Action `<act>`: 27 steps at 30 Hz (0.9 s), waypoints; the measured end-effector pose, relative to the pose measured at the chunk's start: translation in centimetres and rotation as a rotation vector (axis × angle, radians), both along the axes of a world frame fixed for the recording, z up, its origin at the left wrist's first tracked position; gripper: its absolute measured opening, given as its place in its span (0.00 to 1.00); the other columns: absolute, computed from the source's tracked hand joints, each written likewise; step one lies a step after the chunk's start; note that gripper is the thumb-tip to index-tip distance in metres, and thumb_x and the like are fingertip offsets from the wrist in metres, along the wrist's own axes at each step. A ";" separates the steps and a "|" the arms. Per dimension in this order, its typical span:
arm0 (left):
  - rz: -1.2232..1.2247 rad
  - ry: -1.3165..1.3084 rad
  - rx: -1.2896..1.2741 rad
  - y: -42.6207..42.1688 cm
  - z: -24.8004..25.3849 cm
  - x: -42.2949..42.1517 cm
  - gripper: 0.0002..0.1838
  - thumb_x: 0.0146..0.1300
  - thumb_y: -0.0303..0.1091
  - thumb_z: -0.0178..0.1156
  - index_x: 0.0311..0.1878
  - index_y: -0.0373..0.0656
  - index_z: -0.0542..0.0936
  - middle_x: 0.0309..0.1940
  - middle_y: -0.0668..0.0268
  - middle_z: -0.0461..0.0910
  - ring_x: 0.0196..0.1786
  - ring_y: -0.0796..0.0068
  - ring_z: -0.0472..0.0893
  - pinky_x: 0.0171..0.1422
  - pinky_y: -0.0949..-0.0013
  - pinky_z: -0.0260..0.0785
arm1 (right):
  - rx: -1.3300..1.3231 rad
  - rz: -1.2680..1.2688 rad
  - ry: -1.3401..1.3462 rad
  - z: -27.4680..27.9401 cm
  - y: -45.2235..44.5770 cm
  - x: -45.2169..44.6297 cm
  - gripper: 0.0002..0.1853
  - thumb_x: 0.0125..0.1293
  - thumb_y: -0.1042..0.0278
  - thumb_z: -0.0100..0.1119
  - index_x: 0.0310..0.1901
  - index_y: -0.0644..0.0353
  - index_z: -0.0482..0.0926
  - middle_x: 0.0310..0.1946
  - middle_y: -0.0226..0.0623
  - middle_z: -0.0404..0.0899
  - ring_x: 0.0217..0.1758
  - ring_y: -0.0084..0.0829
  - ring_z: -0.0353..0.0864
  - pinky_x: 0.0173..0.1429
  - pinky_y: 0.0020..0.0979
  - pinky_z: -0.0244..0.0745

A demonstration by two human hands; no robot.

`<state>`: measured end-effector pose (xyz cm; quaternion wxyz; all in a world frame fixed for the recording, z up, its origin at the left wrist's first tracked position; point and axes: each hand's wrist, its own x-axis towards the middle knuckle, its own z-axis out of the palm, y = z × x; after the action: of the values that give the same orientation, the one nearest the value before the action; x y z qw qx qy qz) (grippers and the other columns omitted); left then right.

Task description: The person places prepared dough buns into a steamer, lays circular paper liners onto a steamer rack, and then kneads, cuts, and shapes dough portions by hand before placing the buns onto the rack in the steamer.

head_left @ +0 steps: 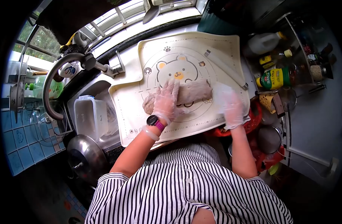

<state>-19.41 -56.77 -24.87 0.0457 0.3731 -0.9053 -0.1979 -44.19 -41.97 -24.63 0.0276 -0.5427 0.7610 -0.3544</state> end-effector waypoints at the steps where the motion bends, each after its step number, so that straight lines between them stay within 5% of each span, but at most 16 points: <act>1: -0.006 0.005 -0.001 -0.2 0.2 -1.0 0.65 0.44 0.61 0.80 0.80 0.40 0.58 0.78 0.49 0.63 0.82 0.49 0.58 0.87 0.41 0.42 | 0.114 -0.038 -0.007 1.5 -1.1 1.8 0.13 0.72 0.60 0.61 0.49 0.60 0.81 0.35 0.49 0.85 0.39 0.56 0.84 0.47 0.50 0.79; 4: 0.008 -0.117 0.146 -0.7 0.9 -3.0 0.66 0.45 0.63 0.78 0.80 0.38 0.57 0.75 0.49 0.67 0.82 0.50 0.60 0.86 0.45 0.45 | 0.269 -0.099 -0.034 2.4 -4.3 4.9 0.14 0.74 0.56 0.57 0.48 0.58 0.79 0.35 0.51 0.84 0.39 0.58 0.84 0.45 0.53 0.79; 8: 0.034 -0.154 0.121 -1.1 -0.8 -3.6 0.65 0.44 0.66 0.77 0.81 0.45 0.58 0.69 0.51 0.73 0.71 0.52 0.72 0.77 0.51 0.62 | 0.381 -0.088 -0.013 1.6 -6.8 6.6 0.17 0.77 0.52 0.50 0.51 0.57 0.76 0.37 0.53 0.85 0.39 0.59 0.85 0.44 0.55 0.79; 15: 0.056 -0.206 0.043 -1.0 -1.3 -4.0 0.62 0.44 0.60 0.79 0.80 0.49 0.61 0.66 0.57 0.75 0.67 0.55 0.75 0.72 0.55 0.67 | 0.525 -0.078 0.032 1.3 -8.3 7.8 0.23 0.78 0.52 0.48 0.66 0.58 0.73 0.39 0.55 0.86 0.38 0.59 0.85 0.44 0.56 0.80; 18: 0.050 -0.258 0.056 -1.1 -1.5 -4.0 0.61 0.43 0.59 0.79 0.79 0.49 0.62 0.66 0.60 0.75 0.65 0.56 0.76 0.72 0.56 0.67 | 0.441 -0.080 0.142 -0.7 -8.3 8.1 0.15 0.77 0.55 0.48 0.53 0.56 0.74 0.34 0.48 0.86 0.34 0.55 0.87 0.40 0.54 0.82; 27: 0.077 -0.288 0.077 -1.5 -2.6 -4.6 0.49 0.42 0.55 0.79 0.68 0.46 0.74 0.59 0.59 0.77 0.59 0.56 0.78 0.66 0.54 0.71 | 0.727 -0.081 0.145 -1.0 -13.0 8.1 0.14 0.71 0.62 0.54 0.51 0.62 0.76 0.37 0.51 0.87 0.44 0.52 0.89 0.49 0.50 0.84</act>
<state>-24.02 -58.31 -27.44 -0.0916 0.4336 -0.8792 -0.1750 -36.13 -54.95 -25.62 0.1504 -0.4906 0.8580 -0.0224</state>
